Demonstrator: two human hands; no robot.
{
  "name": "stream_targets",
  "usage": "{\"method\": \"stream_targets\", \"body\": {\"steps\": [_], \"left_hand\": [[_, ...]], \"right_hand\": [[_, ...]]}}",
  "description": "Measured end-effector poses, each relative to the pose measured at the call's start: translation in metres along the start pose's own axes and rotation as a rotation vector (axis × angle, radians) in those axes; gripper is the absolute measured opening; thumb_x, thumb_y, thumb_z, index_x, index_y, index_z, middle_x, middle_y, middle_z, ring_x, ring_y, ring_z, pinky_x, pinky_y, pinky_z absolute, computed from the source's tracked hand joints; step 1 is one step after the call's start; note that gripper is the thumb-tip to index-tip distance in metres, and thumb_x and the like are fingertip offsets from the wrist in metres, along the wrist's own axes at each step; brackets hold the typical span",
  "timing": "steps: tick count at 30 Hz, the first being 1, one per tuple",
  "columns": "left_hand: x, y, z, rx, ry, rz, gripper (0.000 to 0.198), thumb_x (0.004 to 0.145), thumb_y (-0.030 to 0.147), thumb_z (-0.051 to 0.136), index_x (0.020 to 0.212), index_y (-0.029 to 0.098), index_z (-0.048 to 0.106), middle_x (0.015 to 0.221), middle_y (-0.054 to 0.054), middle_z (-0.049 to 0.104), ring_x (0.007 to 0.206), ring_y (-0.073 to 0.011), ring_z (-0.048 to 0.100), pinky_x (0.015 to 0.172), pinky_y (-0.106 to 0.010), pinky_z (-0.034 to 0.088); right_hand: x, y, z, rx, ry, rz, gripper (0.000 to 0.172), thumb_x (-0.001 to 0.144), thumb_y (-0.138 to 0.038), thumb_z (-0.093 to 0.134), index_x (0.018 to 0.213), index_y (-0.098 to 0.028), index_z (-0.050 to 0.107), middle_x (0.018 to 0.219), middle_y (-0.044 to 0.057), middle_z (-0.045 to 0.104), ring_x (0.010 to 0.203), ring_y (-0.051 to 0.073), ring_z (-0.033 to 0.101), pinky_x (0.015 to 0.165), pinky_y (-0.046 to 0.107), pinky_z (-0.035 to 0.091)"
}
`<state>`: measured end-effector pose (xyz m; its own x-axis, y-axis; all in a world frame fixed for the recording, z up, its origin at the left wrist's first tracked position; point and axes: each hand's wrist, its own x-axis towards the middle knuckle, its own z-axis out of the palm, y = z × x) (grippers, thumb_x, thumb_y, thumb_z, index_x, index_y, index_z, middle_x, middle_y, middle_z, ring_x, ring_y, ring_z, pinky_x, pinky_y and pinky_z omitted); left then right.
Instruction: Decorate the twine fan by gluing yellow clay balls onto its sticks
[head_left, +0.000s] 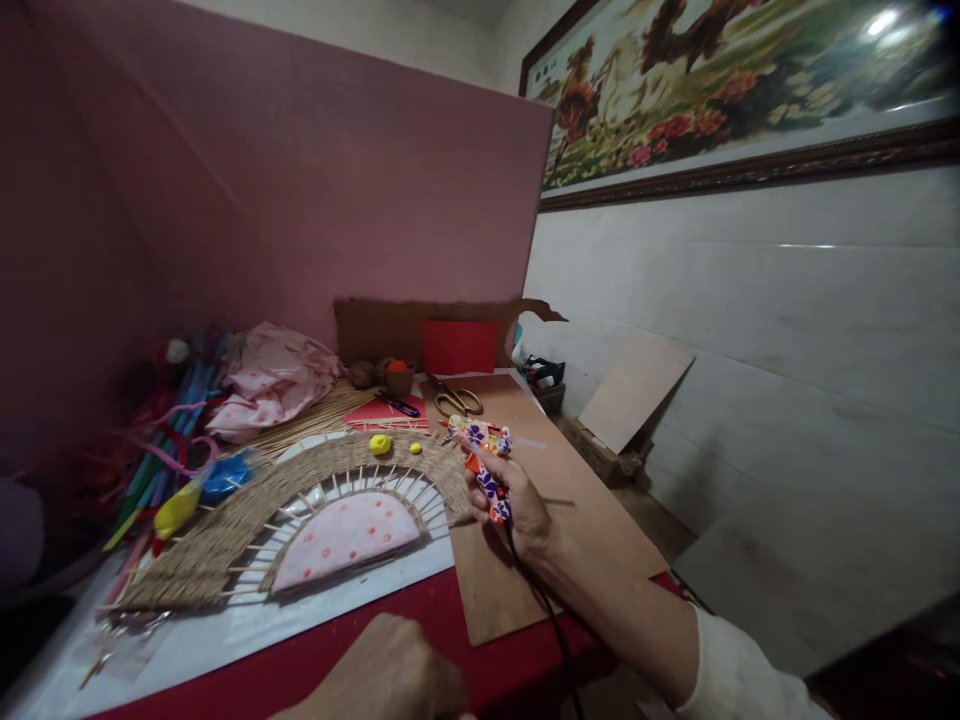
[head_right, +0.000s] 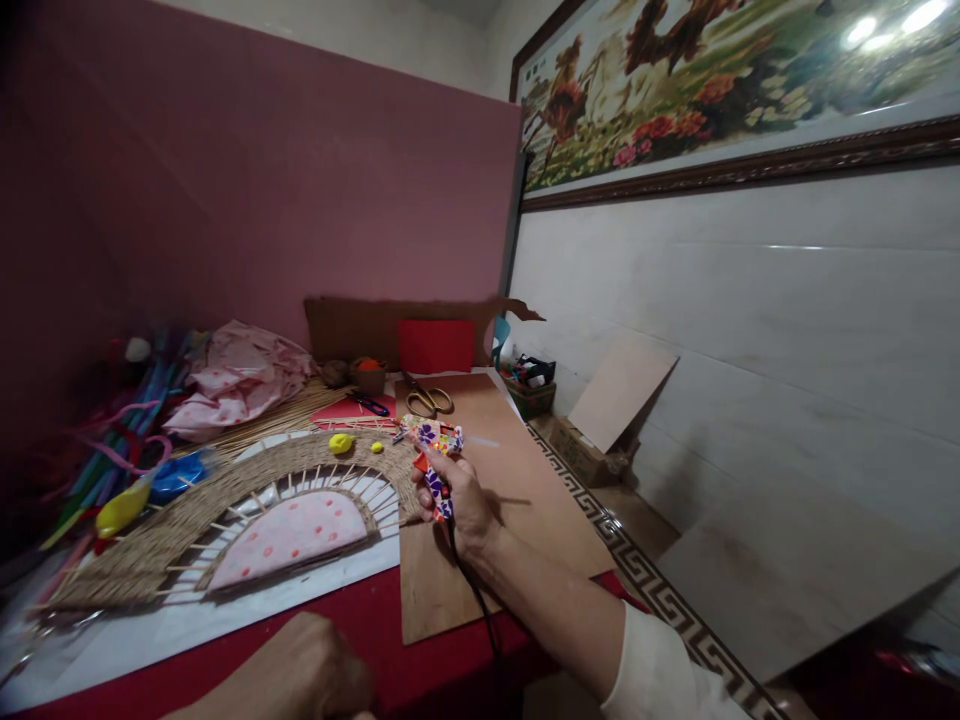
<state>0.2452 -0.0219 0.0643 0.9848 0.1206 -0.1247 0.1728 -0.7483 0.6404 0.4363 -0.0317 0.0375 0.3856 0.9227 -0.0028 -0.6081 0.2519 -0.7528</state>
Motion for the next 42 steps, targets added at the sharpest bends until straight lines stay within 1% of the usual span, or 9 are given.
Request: {"method": "stream_targets", "body": {"steps": [3, 4, 7, 11, 16, 20, 25, 34, 42], "left_hand": [[0.013, -0.009, -0.007, -0.167, 0.343, -0.094, 0.004, 0.067, 0.020, 0.062, 0.070, 0.019, 0.059, 0.062, 0.002, 0.055, 0.053, -0.0101, 0.041, 0.049, -0.022, 0.025], [0.020, -0.013, -0.013, -0.268, 0.470, -0.121, 0.012, 0.068, 0.021, 0.061, 0.080, 0.019, 0.062, 0.070, 0.000, 0.060, 0.056, -0.0111, 0.045, 0.051, -0.022, 0.030], [0.048, -0.021, -0.034, -0.723, 0.653, -0.307, 0.022, 0.066, 0.036, 0.065, 0.074, 0.016, 0.059, 0.058, 0.001, 0.056, 0.040, -0.0080, 0.038, 0.041, -0.021, 0.027], [0.081, -0.023, -0.044, -1.046, 0.699, -0.280, 0.042, 0.060, 0.053, 0.072, 0.068, 0.013, 0.061, 0.047, 0.003, 0.049, 0.034, -0.0030, 0.028, 0.035, -0.018, 0.015], [0.100, -0.019, -0.039, -1.194, 0.818, -0.150, 0.043, 0.053, 0.051, 0.079, 0.063, 0.013, 0.063, 0.035, 0.009, 0.036, 0.031, -0.0041, 0.030, 0.034, -0.018, 0.018], [0.101, -0.028, -0.038, -1.101, 0.877, -0.048, 0.037, 0.058, 0.045, 0.078, 0.055, 0.012, 0.061, 0.036, 0.006, 0.043, 0.033, -0.0035, 0.034, 0.035, -0.017, 0.022], [0.100, -0.040, -0.034, -1.047, 0.872, 0.032, 0.032, 0.062, 0.042, 0.076, 0.065, 0.012, 0.066, 0.046, 0.003, 0.056, 0.038, -0.0037, 0.039, 0.038, -0.016, 0.026], [0.096, -0.047, -0.034, -1.006, 0.854, 0.013, 0.034, 0.064, 0.044, 0.073, 0.062, 0.013, 0.059, 0.043, 0.005, 0.050, 0.034, -0.0035, 0.033, 0.034, -0.017, 0.021], [0.090, -0.044, -0.034, -0.965, 0.848, 0.043, 0.029, 0.067, 0.040, 0.069, 0.059, 0.014, 0.057, 0.045, 0.004, 0.050, 0.037, -0.0048, 0.036, 0.037, -0.018, 0.024]], "right_hand": [[0.000, 0.001, 0.000, 0.019, -0.004, 0.005, 0.025, 0.068, -0.032, 0.072, 0.080, -0.015, 0.058, 0.063, -0.001, 0.059, 0.040, 0.005, 0.044, 0.031, 0.013, 0.032], [-0.001, 0.001, 0.001, 0.025, -0.010, 0.003, 0.025, 0.068, -0.032, 0.071, 0.080, -0.015, 0.058, 0.062, -0.001, 0.059, 0.039, 0.005, 0.043, 0.031, 0.013, 0.032], [-0.004, 0.002, 0.003, 0.019, -0.039, 0.002, 0.025, 0.072, -0.037, 0.068, 0.075, -0.014, 0.058, 0.060, -0.001, 0.058, 0.038, 0.005, 0.042, 0.029, 0.014, 0.032], [-0.003, 0.005, 0.001, -0.046, -0.081, 0.019, 0.036, 0.077, -0.047, 0.061, 0.069, -0.013, 0.057, 0.054, -0.002, 0.055, 0.034, 0.005, 0.041, 0.029, 0.016, 0.035], [-0.003, 0.006, -0.001, -0.091, -0.103, 0.036, 0.041, 0.080, -0.054, 0.055, 0.072, -0.014, 0.057, 0.046, -0.003, 0.052, 0.031, 0.006, 0.041, 0.030, 0.016, 0.034], [-0.003, 0.004, 0.001, -0.079, -0.162, 0.092, 0.045, 0.080, -0.059, 0.053, 0.075, -0.014, 0.058, 0.042, -0.005, 0.050, 0.027, 0.006, 0.037, 0.028, 0.017, 0.032], [-0.001, 0.005, -0.004, -0.023, -0.213, 0.174, 0.052, 0.082, -0.065, 0.046, 0.078, -0.014, 0.058, 0.043, -0.005, 0.051, 0.025, 0.006, 0.034, 0.027, 0.017, 0.033], [-0.003, 0.006, -0.003, -0.090, -0.220, 0.324, 0.054, 0.083, -0.062, 0.043, 0.062, -0.014, 0.054, 0.040, -0.002, 0.054, 0.021, 0.006, 0.034, 0.023, 0.017, 0.029], [-0.001, 0.008, -0.004, -0.185, -0.269, 0.302, 0.066, 0.084, -0.068, 0.034, 0.051, -0.014, 0.053, 0.031, -0.001, 0.046, 0.019, 0.006, 0.033, 0.022, 0.016, 0.027]]}}
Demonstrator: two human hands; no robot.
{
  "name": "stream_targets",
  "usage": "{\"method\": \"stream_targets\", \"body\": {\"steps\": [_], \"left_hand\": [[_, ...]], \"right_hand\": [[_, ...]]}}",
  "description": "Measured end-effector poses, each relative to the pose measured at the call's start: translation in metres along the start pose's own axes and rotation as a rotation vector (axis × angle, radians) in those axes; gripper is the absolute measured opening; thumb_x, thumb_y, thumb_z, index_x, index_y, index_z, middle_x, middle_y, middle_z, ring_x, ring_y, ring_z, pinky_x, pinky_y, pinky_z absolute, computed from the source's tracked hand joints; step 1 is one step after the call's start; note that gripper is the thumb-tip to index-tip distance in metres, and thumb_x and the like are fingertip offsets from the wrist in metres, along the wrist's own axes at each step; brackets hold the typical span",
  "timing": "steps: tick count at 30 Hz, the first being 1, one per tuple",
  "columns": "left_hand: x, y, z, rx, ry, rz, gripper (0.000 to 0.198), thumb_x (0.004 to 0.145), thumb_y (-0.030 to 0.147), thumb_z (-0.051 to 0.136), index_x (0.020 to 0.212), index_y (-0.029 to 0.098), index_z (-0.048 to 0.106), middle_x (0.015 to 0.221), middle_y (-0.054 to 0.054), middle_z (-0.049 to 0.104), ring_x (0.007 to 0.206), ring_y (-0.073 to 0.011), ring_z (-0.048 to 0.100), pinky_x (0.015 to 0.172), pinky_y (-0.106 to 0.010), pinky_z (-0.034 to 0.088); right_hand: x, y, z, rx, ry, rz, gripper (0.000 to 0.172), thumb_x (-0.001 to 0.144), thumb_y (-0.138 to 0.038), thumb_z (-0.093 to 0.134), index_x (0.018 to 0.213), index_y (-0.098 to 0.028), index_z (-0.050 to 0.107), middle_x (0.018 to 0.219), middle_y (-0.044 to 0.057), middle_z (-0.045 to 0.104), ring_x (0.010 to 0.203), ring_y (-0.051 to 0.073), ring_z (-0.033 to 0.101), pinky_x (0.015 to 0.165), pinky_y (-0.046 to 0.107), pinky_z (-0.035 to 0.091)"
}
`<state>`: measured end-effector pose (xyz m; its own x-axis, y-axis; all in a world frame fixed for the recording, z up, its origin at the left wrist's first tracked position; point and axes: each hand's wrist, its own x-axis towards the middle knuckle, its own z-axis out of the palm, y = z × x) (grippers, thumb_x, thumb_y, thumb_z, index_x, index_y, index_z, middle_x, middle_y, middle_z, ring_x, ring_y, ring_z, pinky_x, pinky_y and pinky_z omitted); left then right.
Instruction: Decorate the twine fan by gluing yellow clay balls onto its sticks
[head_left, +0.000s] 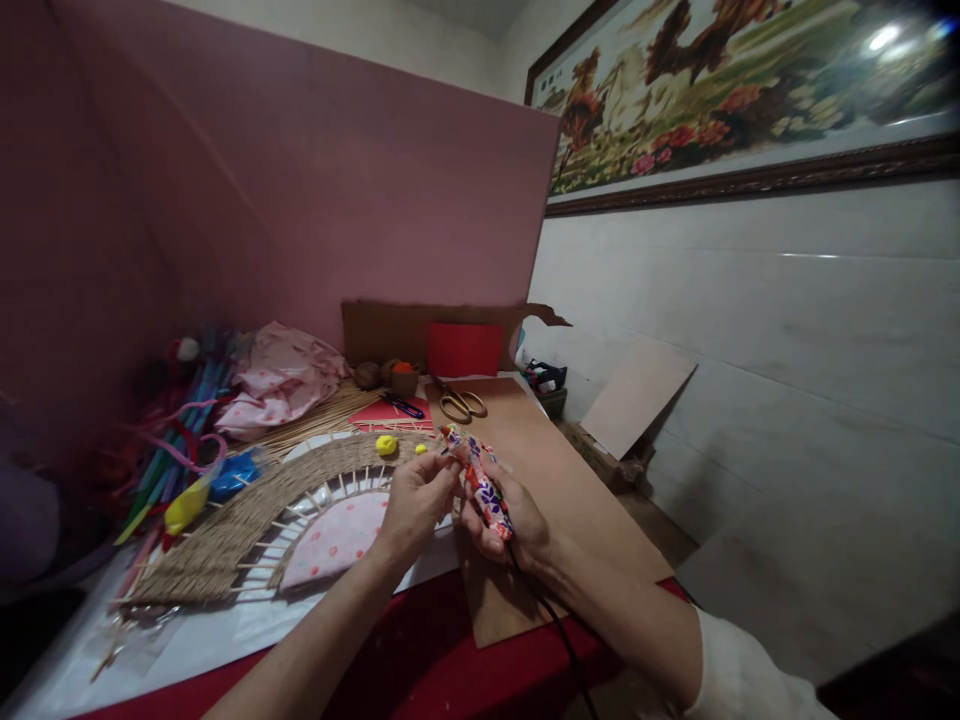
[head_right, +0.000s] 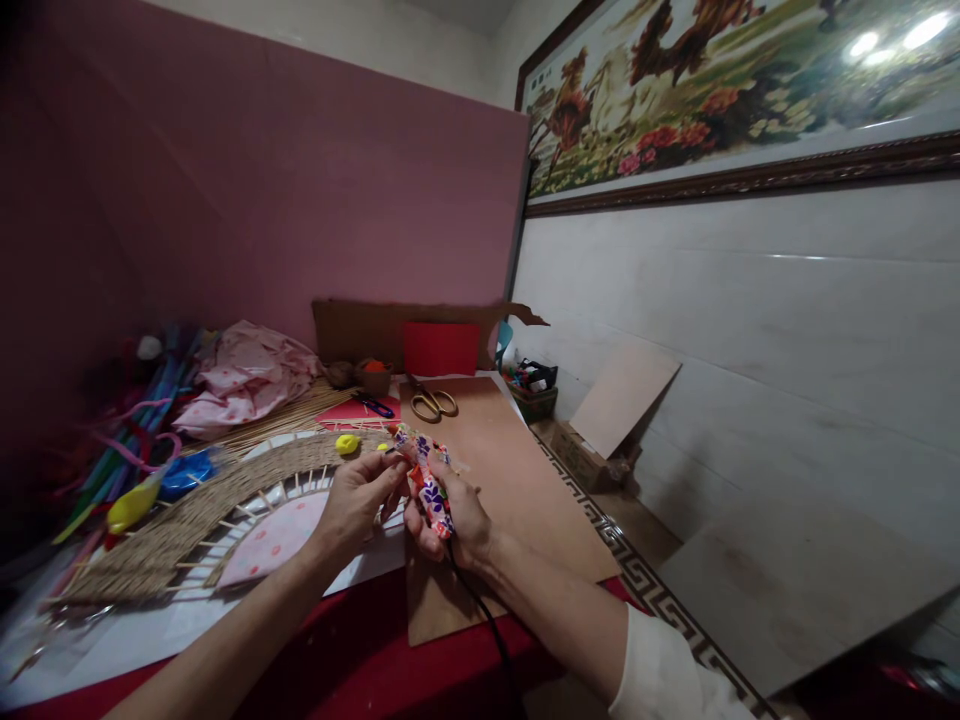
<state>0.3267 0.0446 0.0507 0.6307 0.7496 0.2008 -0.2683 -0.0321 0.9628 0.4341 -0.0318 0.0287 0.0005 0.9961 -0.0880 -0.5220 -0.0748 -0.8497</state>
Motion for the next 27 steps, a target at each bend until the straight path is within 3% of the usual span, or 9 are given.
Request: {"method": "stream_targets", "body": {"steps": [8, 11, 14, 16, 19, 24, 27], "left_hand": [[-0.002, 0.010, -0.001, 0.107, 0.034, -0.066, 0.024, 0.064, 0.036, 0.070, 0.059, 0.015, 0.059, 0.044, 0.005, 0.048, 0.036, -0.0052, 0.032, 0.039, -0.020, 0.022], [-0.005, 0.013, -0.001, 0.193, -0.065, -0.065, 0.024, 0.068, 0.039, 0.068, 0.065, 0.015, 0.064, 0.049, 0.002, 0.053, 0.042, -0.0079, 0.038, 0.044, -0.021, 0.027], [-0.011, 0.013, 0.001, 0.424, -0.183, 0.065, 0.015, 0.071, 0.033, 0.066, 0.073, 0.018, 0.070, 0.061, 0.000, 0.058, 0.055, -0.0122, 0.047, 0.054, -0.024, 0.033], [-0.015, 0.009, 0.003, 0.605, -0.143, 0.202, 0.008, 0.072, 0.028, 0.066, 0.071, 0.021, 0.070, 0.065, 0.000, 0.056, 0.062, -0.0141, 0.049, 0.059, -0.025, 0.034], [-0.019, 0.003, 0.004, 0.742, -0.048, 0.293, 0.012, 0.075, 0.026, 0.063, 0.066, 0.023, 0.070, 0.067, -0.001, 0.051, 0.064, -0.0154, 0.048, 0.061, -0.027, 0.035], [-0.018, 0.006, 0.006, 0.605, -0.036, 0.403, 0.014, 0.077, 0.023, 0.060, 0.064, 0.021, 0.065, 0.081, -0.005, 0.057, 0.082, -0.0202, 0.052, 0.076, -0.033, 0.039], [-0.017, 0.012, 0.007, 0.360, -0.019, 0.308, 0.018, 0.085, 0.028, 0.050, 0.070, 0.020, 0.057, 0.080, -0.004, 0.058, 0.081, -0.0191, 0.053, 0.078, -0.032, 0.039]], "right_hand": [[0.001, 0.000, -0.005, -0.033, 0.144, -0.128, 0.069, 0.081, -0.072, 0.034, 0.060, -0.013, 0.061, 0.024, -0.002, 0.039, 0.019, 0.008, 0.029, 0.024, 0.016, 0.021], [0.003, 0.002, -0.008, -0.006, 0.191, -0.174, 0.066, 0.080, -0.072, 0.037, 0.067, -0.013, 0.063, 0.028, -0.003, 0.042, 0.020, 0.007, 0.030, 0.024, 0.017, 0.021], [0.003, 0.003, -0.004, 0.001, 0.230, -0.227, 0.061, 0.079, -0.070, 0.042, 0.074, -0.013, 0.062, 0.034, -0.003, 0.047, 0.021, 0.007, 0.034, 0.023, 0.017, 0.023], [0.001, 0.002, 0.001, -0.002, 0.268, -0.271, 0.058, 0.078, -0.069, 0.046, 0.079, -0.014, 0.061, 0.037, -0.004, 0.049, 0.022, 0.008, 0.037, 0.022, 0.017, 0.026], [-0.001, 0.001, 0.009, -0.008, 0.300, -0.299, 0.056, 0.076, -0.068, 0.049, 0.083, -0.014, 0.060, 0.039, -0.004, 0.051, 0.022, 0.008, 0.039, 0.021, 0.016, 0.025], [-0.001, -0.002, 0.013, -0.025, 0.333, -0.342, 0.060, 0.076, -0.071, 0.047, 0.089, -0.014, 0.060, 0.040, -0.003, 0.053, 0.023, 0.009, 0.040, 0.022, 0.017, 0.024], [-0.002, -0.005, 0.011, -0.062, 0.347, -0.349, 0.063, 0.076, -0.072, 0.043, 0.091, -0.014, 0.061, 0.036, -0.002, 0.052, 0.021, 0.009, 0.036, 0.022, 0.018, 0.023]]}}
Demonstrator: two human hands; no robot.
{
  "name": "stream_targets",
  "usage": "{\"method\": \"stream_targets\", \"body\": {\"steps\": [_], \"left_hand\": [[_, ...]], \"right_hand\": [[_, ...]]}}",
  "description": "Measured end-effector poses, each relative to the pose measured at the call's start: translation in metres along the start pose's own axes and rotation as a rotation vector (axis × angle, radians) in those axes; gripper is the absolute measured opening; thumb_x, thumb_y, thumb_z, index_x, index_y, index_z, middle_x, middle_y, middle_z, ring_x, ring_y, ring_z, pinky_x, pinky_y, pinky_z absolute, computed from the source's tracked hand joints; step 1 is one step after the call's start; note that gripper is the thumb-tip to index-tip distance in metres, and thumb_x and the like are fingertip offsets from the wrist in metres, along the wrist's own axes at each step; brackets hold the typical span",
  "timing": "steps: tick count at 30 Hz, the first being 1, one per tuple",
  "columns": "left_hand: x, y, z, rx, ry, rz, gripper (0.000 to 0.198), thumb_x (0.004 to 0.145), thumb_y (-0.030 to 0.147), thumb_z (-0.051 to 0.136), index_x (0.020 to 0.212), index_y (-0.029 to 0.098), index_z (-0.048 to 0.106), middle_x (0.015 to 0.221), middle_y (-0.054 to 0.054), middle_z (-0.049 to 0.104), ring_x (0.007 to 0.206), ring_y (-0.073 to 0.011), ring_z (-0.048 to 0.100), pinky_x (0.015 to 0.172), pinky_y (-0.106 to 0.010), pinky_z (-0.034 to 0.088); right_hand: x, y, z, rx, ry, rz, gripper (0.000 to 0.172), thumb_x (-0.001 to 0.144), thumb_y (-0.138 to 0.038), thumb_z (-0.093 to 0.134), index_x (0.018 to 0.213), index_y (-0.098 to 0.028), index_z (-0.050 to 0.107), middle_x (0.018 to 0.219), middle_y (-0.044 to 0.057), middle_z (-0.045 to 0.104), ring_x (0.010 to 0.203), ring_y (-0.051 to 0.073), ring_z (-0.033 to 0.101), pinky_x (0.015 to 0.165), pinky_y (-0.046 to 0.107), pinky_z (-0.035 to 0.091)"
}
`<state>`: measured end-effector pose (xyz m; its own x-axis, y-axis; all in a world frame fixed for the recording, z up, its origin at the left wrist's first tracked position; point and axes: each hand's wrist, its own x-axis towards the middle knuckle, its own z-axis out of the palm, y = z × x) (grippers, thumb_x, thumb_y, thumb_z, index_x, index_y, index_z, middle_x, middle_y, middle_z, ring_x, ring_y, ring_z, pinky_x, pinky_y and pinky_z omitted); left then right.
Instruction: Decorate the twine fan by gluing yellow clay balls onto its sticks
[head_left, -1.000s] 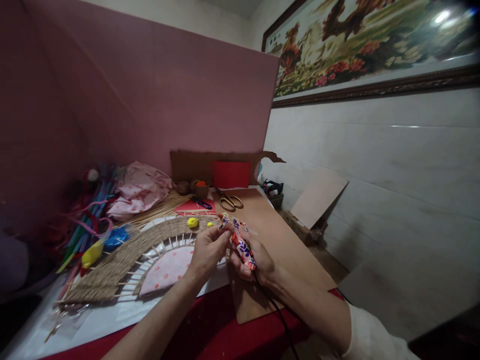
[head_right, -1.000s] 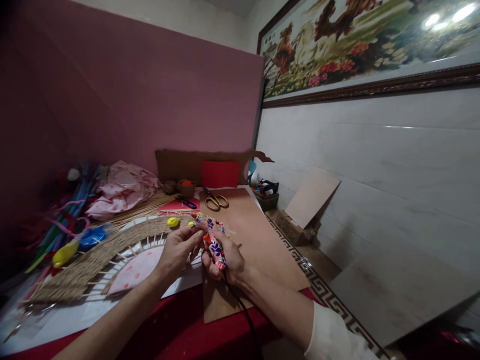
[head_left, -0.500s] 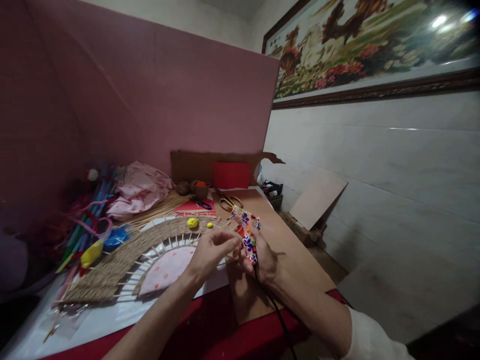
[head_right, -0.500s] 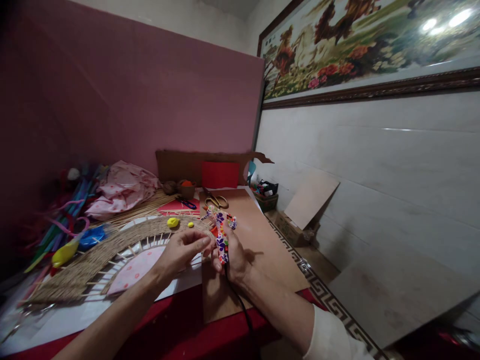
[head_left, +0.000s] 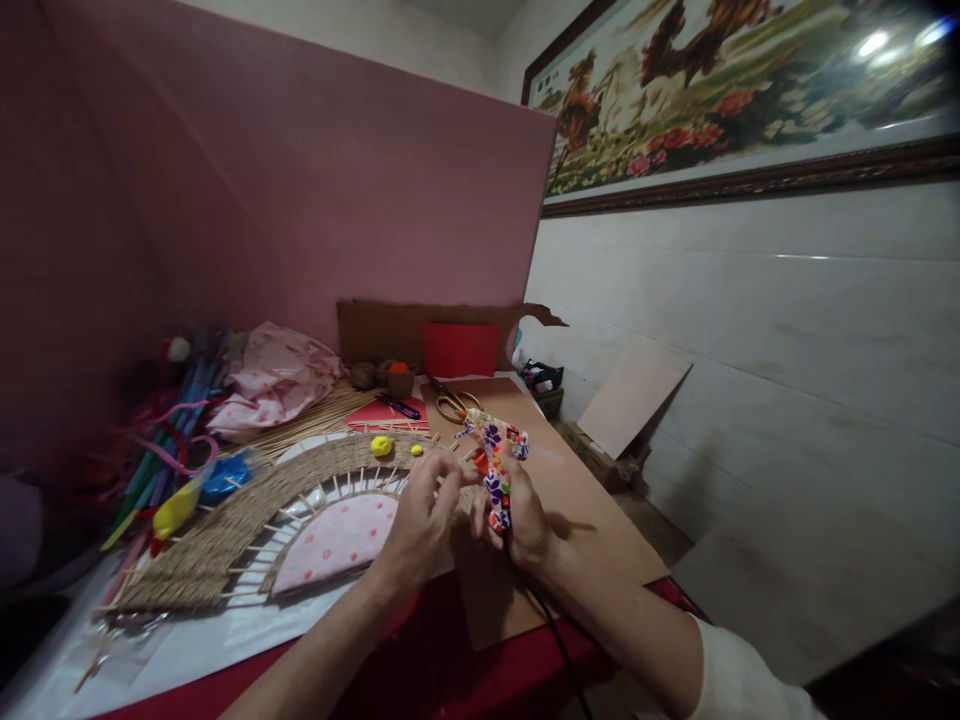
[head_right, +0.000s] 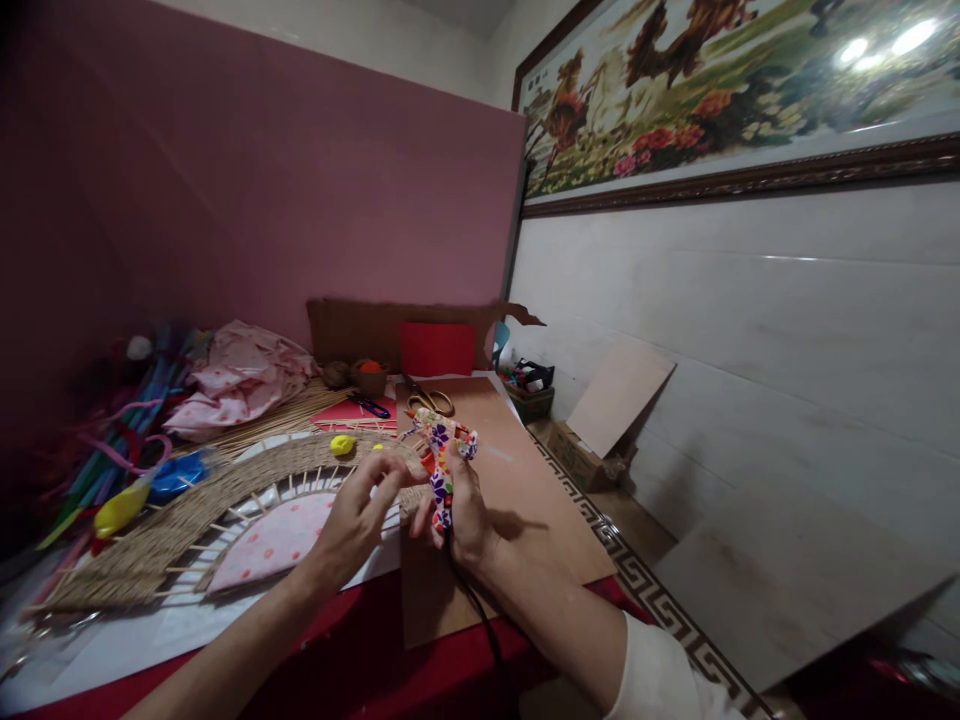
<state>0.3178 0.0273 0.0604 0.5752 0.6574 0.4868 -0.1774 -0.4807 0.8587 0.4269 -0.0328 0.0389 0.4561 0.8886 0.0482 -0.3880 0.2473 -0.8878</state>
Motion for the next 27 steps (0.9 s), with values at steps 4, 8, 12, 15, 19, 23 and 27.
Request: {"method": "stream_targets", "body": {"steps": [4, 8, 12, 15, 19, 23, 27], "left_hand": [[0.004, 0.000, -0.005, -0.175, 0.174, -0.093, 0.019, 0.085, 0.032, 0.050, 0.072, 0.019, 0.055, 0.069, 0.001, 0.053, 0.067, -0.0141, 0.048, 0.066, -0.026, 0.037], [0.007, 0.003, -0.008, -0.418, 0.165, -0.211, 0.013, 0.083, 0.029, 0.055, 0.076, 0.017, 0.058, 0.083, -0.002, 0.062, 0.068, -0.0119, 0.051, 0.067, -0.024, 0.038], [0.008, 0.011, -0.011, -0.784, -0.043, -0.320, 0.011, 0.082, 0.027, 0.057, 0.076, 0.018, 0.052, 0.072, -0.001, 0.061, 0.069, -0.0132, 0.057, 0.071, -0.027, 0.043], [0.008, 0.009, -0.011, -0.800, -0.084, -0.374, 0.018, 0.079, 0.030, 0.063, 0.073, 0.018, 0.051, 0.050, 0.007, 0.041, 0.046, -0.0061, 0.040, 0.049, -0.018, 0.032], [0.007, -0.001, -0.007, -0.480, -0.137, -0.416, 0.024, 0.072, 0.037, 0.069, 0.078, 0.015, 0.061, 0.049, 0.007, 0.043, 0.040, -0.0032, 0.027, 0.041, -0.018, 0.018], [0.005, -0.003, 0.002, -0.302, -0.230, -0.359, 0.024, 0.066, 0.037, 0.071, 0.076, 0.015, 0.067, 0.060, 0.000, 0.059, 0.049, -0.0091, 0.047, 0.047, -0.021, 0.033], [0.002, 0.000, 0.009, -0.154, -0.206, -0.340, 0.019, 0.068, 0.030, 0.064, 0.056, 0.015, 0.060, 0.048, 0.001, 0.053, 0.043, -0.0089, 0.043, 0.043, -0.021, 0.030]], "right_hand": [[-0.003, -0.005, -0.001, -0.060, -0.001, 0.042, 0.065, 0.079, -0.071, 0.039, 0.085, -0.011, 0.064, 0.032, 0.000, 0.051, 0.020, 0.008, 0.033, 0.024, 0.017, 0.020], [-0.004, -0.005, 0.002, -0.030, 0.024, 0.017, 0.065, 0.079, -0.070, 0.039, 0.087, -0.011, 0.065, 0.037, 0.000, 0.054, 0.023, 0.007, 0.034, 0.026, 0.017, 0.022], [-0.004, -0.006, 0.002, -0.012, 0.021, 0.047, 0.063, 0.079, -0.070, 0.042, 0.090, -0.012, 0.063, 0.038, 0.000, 0.055, 0.023, 0.008, 0.036, 0.025, 0.018, 0.022], [-0.005, -0.008, 0.001, -0.050, -0.017, 0.062, 0.067, 0.079, -0.073, 0.038, 0.084, -0.011, 0.063, 0.036, 0.001, 0.054, 0.021, 0.007, 0.033, 0.024, 0.017, 0.019], [-0.004, -0.006, -0.001, -0.014, -0.023, 0.017, 0.065, 0.075, -0.076, 0.042, 0.081, -0.014, 0.060, 0.040, 0.000, 0.056, 0.023, 0.007, 0.036, 0.024, 0.016, 0.022], [-0.002, 0.001, -0.003, 0.040, -0.034, 0.017, 0.061, 0.073, -0.074, 0.049, 0.082, -0.015, 0.060, 0.042, -0.003, 0.052, 0.026, 0.007, 0.038, 0.025, 0.017, 0.026], [-0.002, 0.007, -0.005, 0.046, -0.014, -0.013, 0.053, 0.075, -0.067, 0.055, 0.091, -0.016, 0.062, 0.043, -0.004, 0.052, 0.027, 0.007, 0.037, 0.025, 0.018, 0.028]]}}
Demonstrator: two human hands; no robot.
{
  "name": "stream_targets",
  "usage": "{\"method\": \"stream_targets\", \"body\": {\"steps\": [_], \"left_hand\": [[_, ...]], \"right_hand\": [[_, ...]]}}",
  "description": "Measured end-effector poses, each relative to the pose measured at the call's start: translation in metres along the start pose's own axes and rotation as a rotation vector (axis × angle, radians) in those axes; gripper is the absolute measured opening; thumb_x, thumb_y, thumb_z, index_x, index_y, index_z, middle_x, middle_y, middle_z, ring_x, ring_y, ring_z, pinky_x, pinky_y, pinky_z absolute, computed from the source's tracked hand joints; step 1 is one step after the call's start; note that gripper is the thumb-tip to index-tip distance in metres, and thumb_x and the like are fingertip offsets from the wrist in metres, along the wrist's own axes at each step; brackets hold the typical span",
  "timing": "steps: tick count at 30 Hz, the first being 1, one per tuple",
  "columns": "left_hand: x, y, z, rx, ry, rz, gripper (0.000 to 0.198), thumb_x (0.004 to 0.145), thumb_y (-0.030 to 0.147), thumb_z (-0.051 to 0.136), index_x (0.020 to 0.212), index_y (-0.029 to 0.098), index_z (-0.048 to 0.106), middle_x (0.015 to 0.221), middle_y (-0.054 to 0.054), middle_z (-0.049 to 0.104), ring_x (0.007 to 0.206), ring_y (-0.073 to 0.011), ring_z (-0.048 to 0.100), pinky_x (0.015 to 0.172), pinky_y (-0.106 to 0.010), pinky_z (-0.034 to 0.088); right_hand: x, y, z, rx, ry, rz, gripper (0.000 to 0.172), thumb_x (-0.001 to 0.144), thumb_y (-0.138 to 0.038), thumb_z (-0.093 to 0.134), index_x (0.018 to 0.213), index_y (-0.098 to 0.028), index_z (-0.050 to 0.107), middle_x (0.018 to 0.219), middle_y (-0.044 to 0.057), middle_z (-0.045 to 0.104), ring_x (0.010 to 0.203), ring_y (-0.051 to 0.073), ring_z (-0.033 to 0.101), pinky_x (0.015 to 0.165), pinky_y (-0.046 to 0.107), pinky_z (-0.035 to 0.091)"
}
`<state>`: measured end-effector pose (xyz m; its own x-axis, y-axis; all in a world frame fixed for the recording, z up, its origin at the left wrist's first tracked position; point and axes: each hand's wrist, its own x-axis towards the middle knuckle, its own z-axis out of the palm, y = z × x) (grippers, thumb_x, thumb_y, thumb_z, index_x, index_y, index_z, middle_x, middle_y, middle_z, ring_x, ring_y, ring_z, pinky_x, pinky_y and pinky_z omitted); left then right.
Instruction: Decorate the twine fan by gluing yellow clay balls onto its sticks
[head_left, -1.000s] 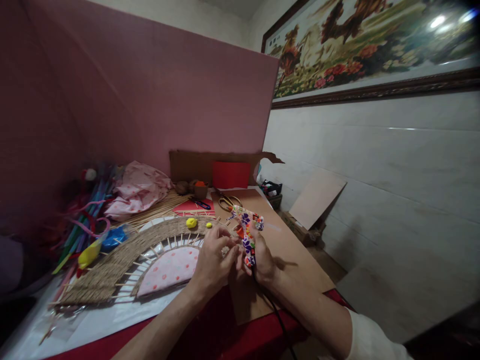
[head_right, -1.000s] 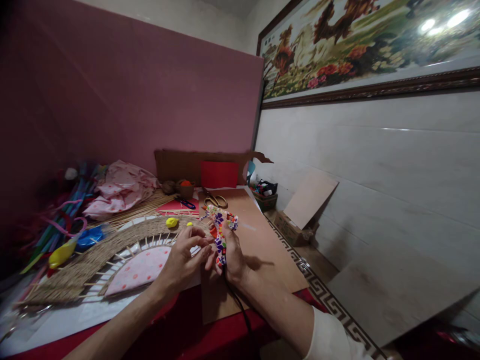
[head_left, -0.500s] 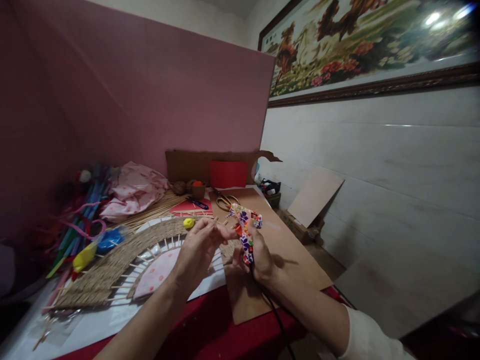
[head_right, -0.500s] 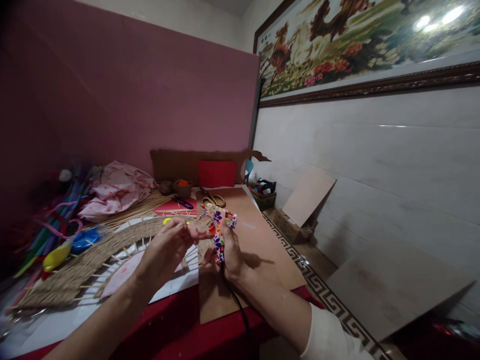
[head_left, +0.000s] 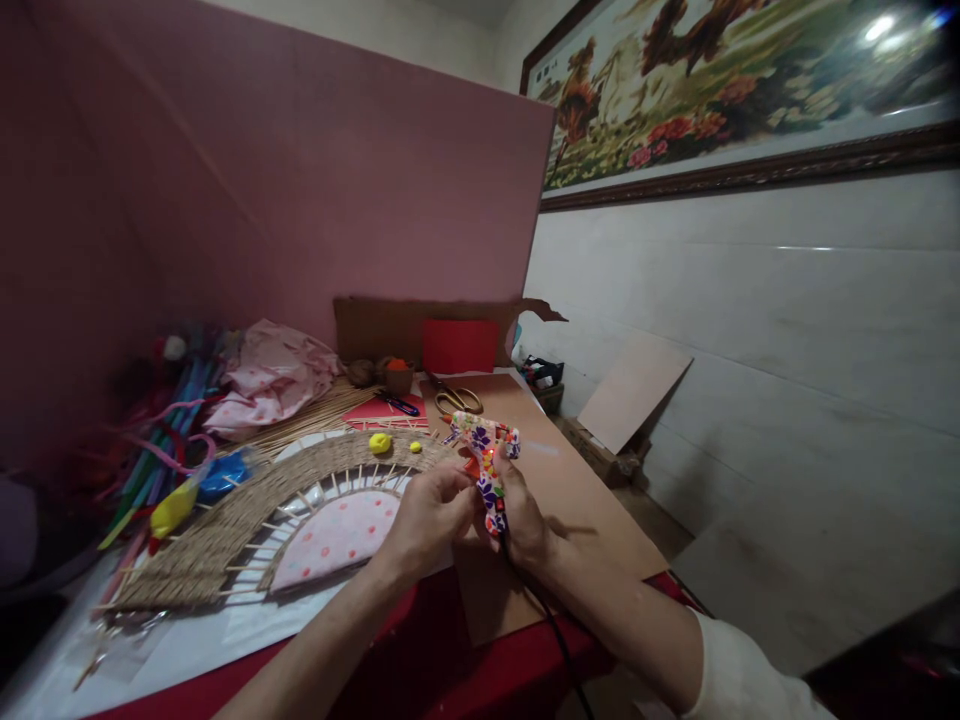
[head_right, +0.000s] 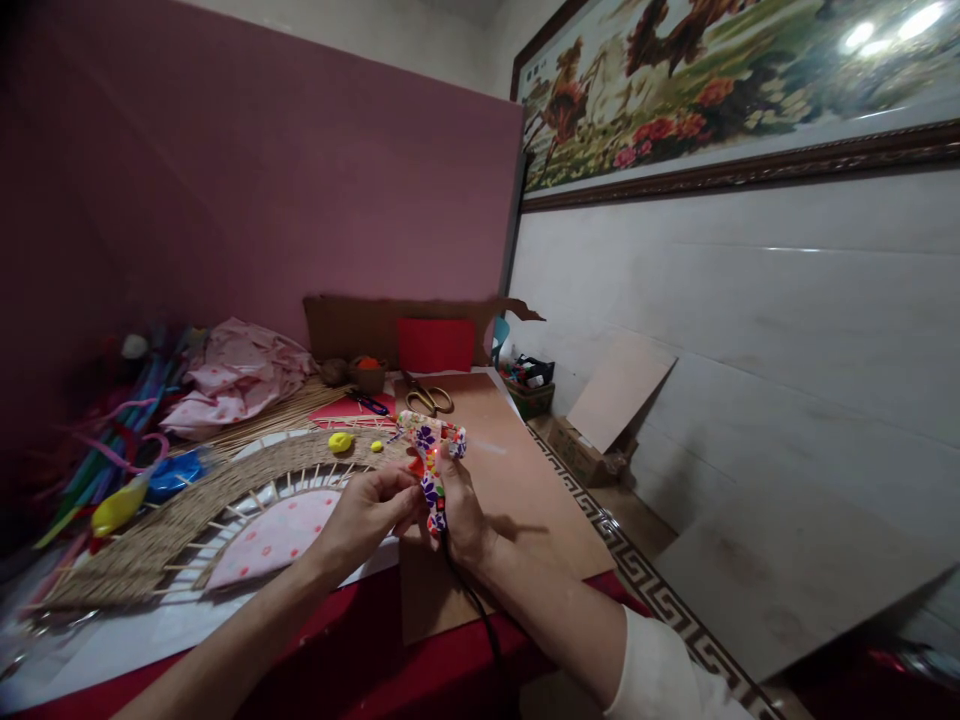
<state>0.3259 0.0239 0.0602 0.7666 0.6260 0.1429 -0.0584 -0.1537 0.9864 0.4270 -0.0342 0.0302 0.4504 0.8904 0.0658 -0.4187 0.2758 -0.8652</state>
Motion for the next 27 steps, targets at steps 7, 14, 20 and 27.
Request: {"method": "stream_targets", "body": {"steps": [7, 14, 20, 27], "left_hand": [[0.002, -0.001, -0.007, -0.306, 0.317, -0.001, 0.014, 0.070, 0.028, 0.064, 0.065, 0.016, 0.058, 0.042, 0.009, 0.037, 0.036, -0.0040, 0.026, 0.038, -0.017, 0.019], [0.006, 0.010, -0.026, -0.687, 0.392, 0.068, 0.013, 0.065, 0.019, 0.067, 0.071, 0.016, 0.056, 0.080, -0.001, 0.065, 0.068, -0.0094, 0.057, 0.056, -0.018, 0.041], [0.006, 0.020, -0.033, -0.787, 0.172, 0.075, 0.015, 0.071, 0.022, 0.064, 0.065, 0.017, 0.051, 0.053, 0.005, 0.047, 0.051, -0.0078, 0.044, 0.051, -0.019, 0.036], [0.006, 0.009, -0.025, -0.279, 0.285, 0.110, 0.020, 0.069, 0.032, 0.071, 0.068, 0.014, 0.062, 0.047, 0.007, 0.043, 0.042, -0.0049, 0.030, 0.042, -0.018, 0.024]], "right_hand": [[-0.003, -0.009, 0.002, 0.038, -0.080, 0.045, 0.064, 0.079, -0.071, 0.045, 0.110, -0.015, 0.054, 0.069, 0.006, 0.070, 0.026, 0.009, 0.048, 0.022, 0.016, 0.025], [-0.001, -0.014, 0.003, 0.062, -0.082, 0.028, 0.061, 0.083, -0.070, 0.039, 0.108, -0.016, 0.052, 0.107, 0.018, 0.068, 0.036, 0.011, 0.059, 0.022, 0.014, 0.025], [0.000, -0.014, 0.000, 0.124, -0.086, 0.069, 0.057, 0.086, -0.066, 0.036, 0.108, -0.015, 0.051, 0.102, 0.017, 0.069, 0.036, 0.011, 0.059, 0.021, 0.013, 0.024], [0.003, -0.009, -0.004, 0.134, -0.117, 0.106, 0.064, 0.084, -0.071, 0.033, 0.117, -0.018, 0.049, 0.089, 0.011, 0.071, 0.033, 0.010, 0.056, 0.022, 0.014, 0.024]]}}
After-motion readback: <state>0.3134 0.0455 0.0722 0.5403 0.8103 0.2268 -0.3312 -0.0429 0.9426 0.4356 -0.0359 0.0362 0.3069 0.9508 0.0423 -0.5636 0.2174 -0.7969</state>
